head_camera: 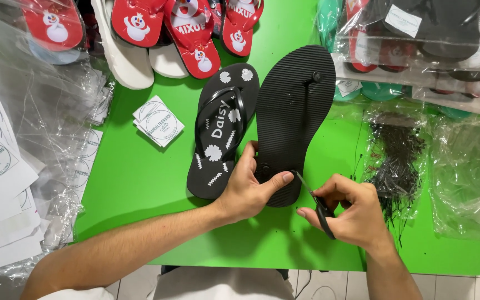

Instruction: Trimming excess plastic from flip-flop soles and inserting straps to complete the assembly.

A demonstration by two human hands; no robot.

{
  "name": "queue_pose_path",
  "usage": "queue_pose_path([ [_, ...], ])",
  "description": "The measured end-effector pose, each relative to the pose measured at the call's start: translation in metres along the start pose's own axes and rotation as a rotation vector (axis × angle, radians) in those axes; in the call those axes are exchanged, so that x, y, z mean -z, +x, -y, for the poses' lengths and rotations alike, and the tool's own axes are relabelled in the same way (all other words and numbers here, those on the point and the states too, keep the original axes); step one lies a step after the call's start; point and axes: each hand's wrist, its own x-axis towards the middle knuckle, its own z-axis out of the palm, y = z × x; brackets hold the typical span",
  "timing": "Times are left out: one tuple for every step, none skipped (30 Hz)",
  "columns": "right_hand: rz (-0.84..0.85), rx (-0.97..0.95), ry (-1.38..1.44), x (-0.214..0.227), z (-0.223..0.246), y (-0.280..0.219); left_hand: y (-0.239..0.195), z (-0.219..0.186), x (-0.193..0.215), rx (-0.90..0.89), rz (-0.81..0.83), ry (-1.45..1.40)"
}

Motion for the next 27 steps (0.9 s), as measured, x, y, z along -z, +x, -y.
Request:
queue_pose_path([
  [0.004,-0.001,0.0,0.0,0.001,0.0,0.0,0.001,0.0,0.002,-0.003,-0.002],
  [0.011,-0.023,-0.017,0.001,0.002,0.0,0.0,0.002,0.001,-0.018,-0.003,0.017],
  [0.018,-0.046,-0.034,0.002,0.003,0.001,0.0,0.002,0.001,-0.038,-0.002,0.035],
  [0.018,-0.047,-0.034,0.003,0.003,0.001,0.001,0.002,0.001,-0.037,-0.003,0.035],
  [0.031,-0.05,-0.04,0.005,0.004,0.0,0.001,0.003,0.001,-0.038,-0.015,0.031],
  [0.043,-0.053,-0.047,0.008,0.005,0.0,0.001,0.003,0.0,-0.04,-0.027,0.026],
  [0.044,-0.053,-0.048,0.008,0.005,-0.001,0.002,0.003,0.0,-0.039,-0.027,0.024],
  [0.042,-0.044,-0.07,0.009,0.005,-0.001,0.002,0.003,0.0,-0.041,-0.027,0.018],
  [0.039,-0.034,-0.092,0.009,0.005,-0.002,0.003,0.003,0.0,-0.044,-0.027,0.012],
  [0.041,-0.035,-0.091,0.008,0.003,-0.002,0.003,0.004,0.0,-0.042,-0.028,0.012],
  [0.021,0.005,-0.109,0.007,0.002,-0.002,0.003,0.006,0.0,-0.041,-0.023,-0.003],
  [0.0,0.043,-0.127,0.006,0.0,-0.003,0.003,0.007,0.0,-0.041,-0.015,-0.017],
  [0.0,0.041,-0.126,0.006,-0.001,-0.004,0.003,0.007,0.0,-0.038,-0.015,-0.017],
  [0.004,0.035,-0.109,0.005,-0.001,-0.003,0.004,0.008,0.0,-0.04,-0.011,-0.038],
  [0.008,0.029,-0.092,0.004,-0.002,-0.003,0.004,0.008,0.0,-0.042,-0.007,-0.059],
  [0.009,0.029,-0.092,0.002,-0.001,-0.004,0.004,0.009,0.0,-0.041,-0.007,-0.059],
  [-0.006,0.009,-0.086,0.001,-0.001,-0.005,0.004,0.01,0.0,-0.025,-0.02,-0.063],
  [-0.021,-0.01,-0.08,-0.001,-0.001,-0.005,0.004,0.01,0.0,-0.009,-0.034,-0.067],
  [-0.02,-0.009,-0.08,-0.003,0.001,-0.006,0.004,0.012,0.0,-0.009,-0.034,-0.067],
  [-0.021,-0.03,-0.06,-0.004,0.002,-0.006,0.004,0.013,0.0,-0.016,-0.039,-0.086],
  [-0.022,-0.051,-0.039,-0.006,0.004,-0.006,0.004,0.014,0.0,-0.023,-0.044,-0.106],
  [-0.021,-0.05,-0.039,-0.008,0.003,-0.006,0.004,0.015,0.0,-0.023,-0.045,-0.105],
  [-0.034,-0.068,-0.027,-0.011,0.002,-0.006,0.005,0.015,0.0,-0.011,-0.055,-0.12],
  [-0.046,-0.086,-0.016,-0.013,0.002,-0.007,0.005,0.016,0.0,0.001,-0.066,-0.135],
  [-0.044,-0.084,-0.015,-0.015,0.003,-0.007,0.005,0.016,0.0,0.001,-0.068,-0.136],
  [-0.055,-0.086,-0.02,-0.017,0.005,-0.006,0.005,0.017,0.0,0.001,-0.077,-0.132],
  [-0.066,-0.087,-0.024,-0.018,0.006,-0.006,0.005,0.017,0.0,0.002,-0.086,-0.127],
])
